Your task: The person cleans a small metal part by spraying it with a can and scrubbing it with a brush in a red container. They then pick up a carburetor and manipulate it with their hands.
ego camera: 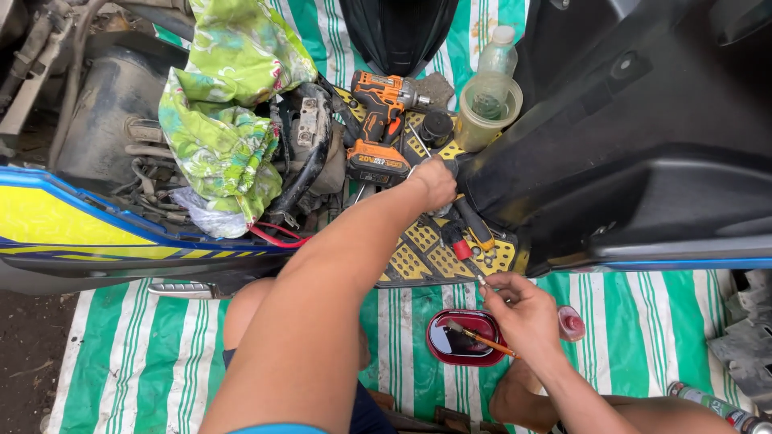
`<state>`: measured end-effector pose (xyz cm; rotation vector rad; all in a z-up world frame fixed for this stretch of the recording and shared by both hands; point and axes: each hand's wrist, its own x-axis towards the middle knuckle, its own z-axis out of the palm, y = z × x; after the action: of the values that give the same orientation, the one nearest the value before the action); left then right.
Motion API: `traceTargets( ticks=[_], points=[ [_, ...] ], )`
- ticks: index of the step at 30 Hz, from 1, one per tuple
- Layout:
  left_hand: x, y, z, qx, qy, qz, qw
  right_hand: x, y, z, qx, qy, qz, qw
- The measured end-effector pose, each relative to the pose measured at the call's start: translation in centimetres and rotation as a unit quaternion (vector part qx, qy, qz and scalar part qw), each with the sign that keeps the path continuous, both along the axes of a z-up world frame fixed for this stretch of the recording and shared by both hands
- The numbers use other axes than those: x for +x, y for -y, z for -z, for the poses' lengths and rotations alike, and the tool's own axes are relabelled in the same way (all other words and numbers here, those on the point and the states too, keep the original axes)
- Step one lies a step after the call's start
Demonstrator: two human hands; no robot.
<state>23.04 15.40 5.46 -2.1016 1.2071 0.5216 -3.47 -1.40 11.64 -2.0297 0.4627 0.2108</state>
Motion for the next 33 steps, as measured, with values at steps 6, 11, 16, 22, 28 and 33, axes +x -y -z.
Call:
traceTargets(
  ticks=[6,11,16,22,28,33],
  points=[
    [-2.6,-3.3,-0.1,-0.31,0.057,-0.17,0.934,0.9,1.0,2.3,0.15,0.13,0.007,0.98],
    [-11.3,-6.7,-9.6,-0.508,-0.118,-0.439,0.731,2.5,0.6,3.5,0.198,0.222,0.003,0.955],
    [-15.9,-6.4,-6.5,-0.63,-0.218,-0.562,0.49,3.6,-1.4,2.5,0.259,0.306,-0.006,0.916],
    [-17.7,-6.2,-8.4,-0.76,-0.325,-0.528,0.196,3.1,-2.9,-4.8,0.21,0.383,-0.065,0.897],
    [-18.9,-6.6,-8.9,-0.767,-0.362,-0.511,0.144,5.2,-3.9,-10.3,0.129,0.366,-0.125,0.913],
    [-18.4,-5.9,-6.8,-0.754,-0.374,-0.534,0.079,6.4,-4.1,-9.7,0.161,0.356,-0.11,0.914]
  ],
)
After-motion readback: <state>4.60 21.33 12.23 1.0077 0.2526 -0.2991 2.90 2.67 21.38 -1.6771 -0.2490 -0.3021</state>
